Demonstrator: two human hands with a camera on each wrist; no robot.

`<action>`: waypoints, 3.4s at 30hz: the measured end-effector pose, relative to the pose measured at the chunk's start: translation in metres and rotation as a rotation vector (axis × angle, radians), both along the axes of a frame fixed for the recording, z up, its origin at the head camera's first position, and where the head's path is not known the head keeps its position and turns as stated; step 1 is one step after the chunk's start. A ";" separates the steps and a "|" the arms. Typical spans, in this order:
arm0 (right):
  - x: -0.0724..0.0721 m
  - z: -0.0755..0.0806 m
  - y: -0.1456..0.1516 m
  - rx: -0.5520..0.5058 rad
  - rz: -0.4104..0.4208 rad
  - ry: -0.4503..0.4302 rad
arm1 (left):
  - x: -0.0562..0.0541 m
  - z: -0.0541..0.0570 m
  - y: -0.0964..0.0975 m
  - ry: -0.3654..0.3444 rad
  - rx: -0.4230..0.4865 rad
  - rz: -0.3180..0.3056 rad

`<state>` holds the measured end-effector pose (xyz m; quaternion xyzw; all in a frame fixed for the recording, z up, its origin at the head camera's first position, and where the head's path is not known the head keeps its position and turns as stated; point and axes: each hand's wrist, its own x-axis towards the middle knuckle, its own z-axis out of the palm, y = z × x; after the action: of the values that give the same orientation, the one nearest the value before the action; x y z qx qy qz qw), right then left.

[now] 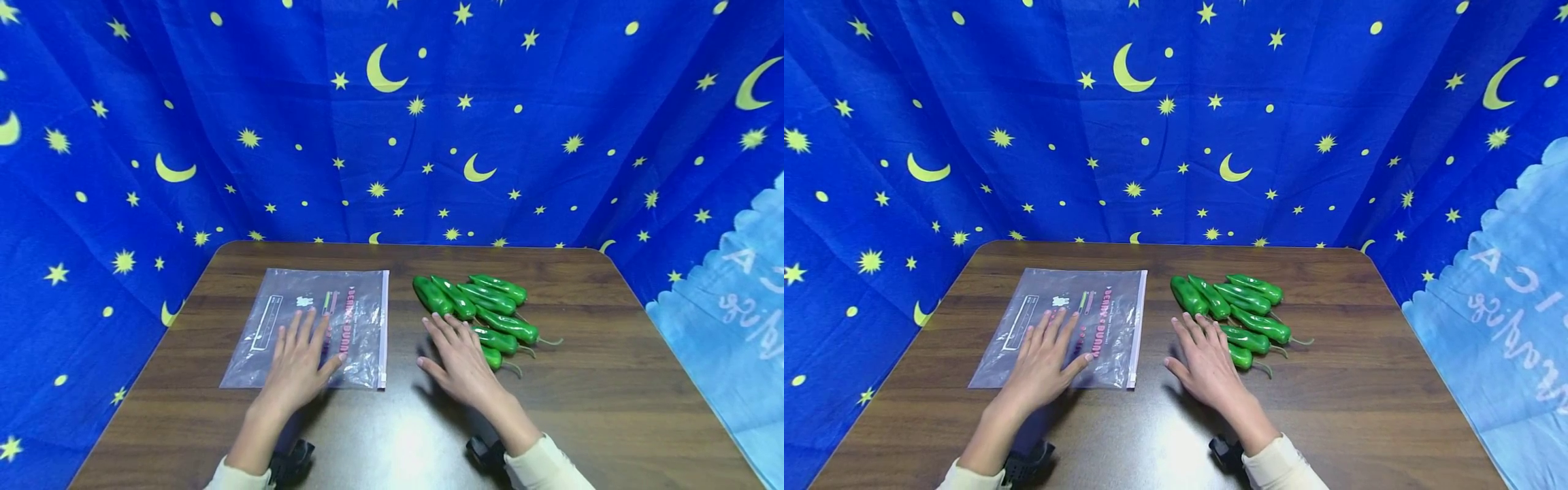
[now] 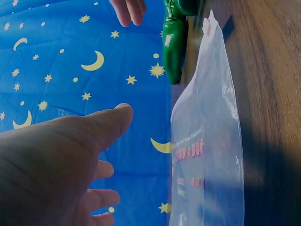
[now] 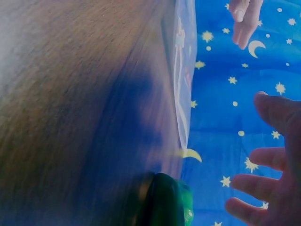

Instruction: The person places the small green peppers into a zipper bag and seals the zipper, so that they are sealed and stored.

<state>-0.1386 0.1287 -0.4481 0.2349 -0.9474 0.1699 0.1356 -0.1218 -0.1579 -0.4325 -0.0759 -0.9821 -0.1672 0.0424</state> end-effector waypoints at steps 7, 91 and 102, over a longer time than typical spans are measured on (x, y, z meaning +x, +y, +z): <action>-0.006 0.000 -0.004 -0.022 0.026 -0.015 | -0.005 -0.001 -0.001 -0.005 -0.010 -0.012; -0.072 -0.022 -0.051 0.186 0.098 -0.288 | -0.058 -0.025 -0.013 -0.122 -0.128 -0.143; -0.074 -0.023 -0.052 0.198 0.102 -0.302 | -0.059 -0.030 -0.013 -0.156 -0.151 -0.138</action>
<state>-0.2127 0.0768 -0.4712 0.2664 -0.9560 0.1158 -0.0408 -0.1806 -0.1705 -0.4628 -0.1331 -0.9846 -0.1007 -0.0517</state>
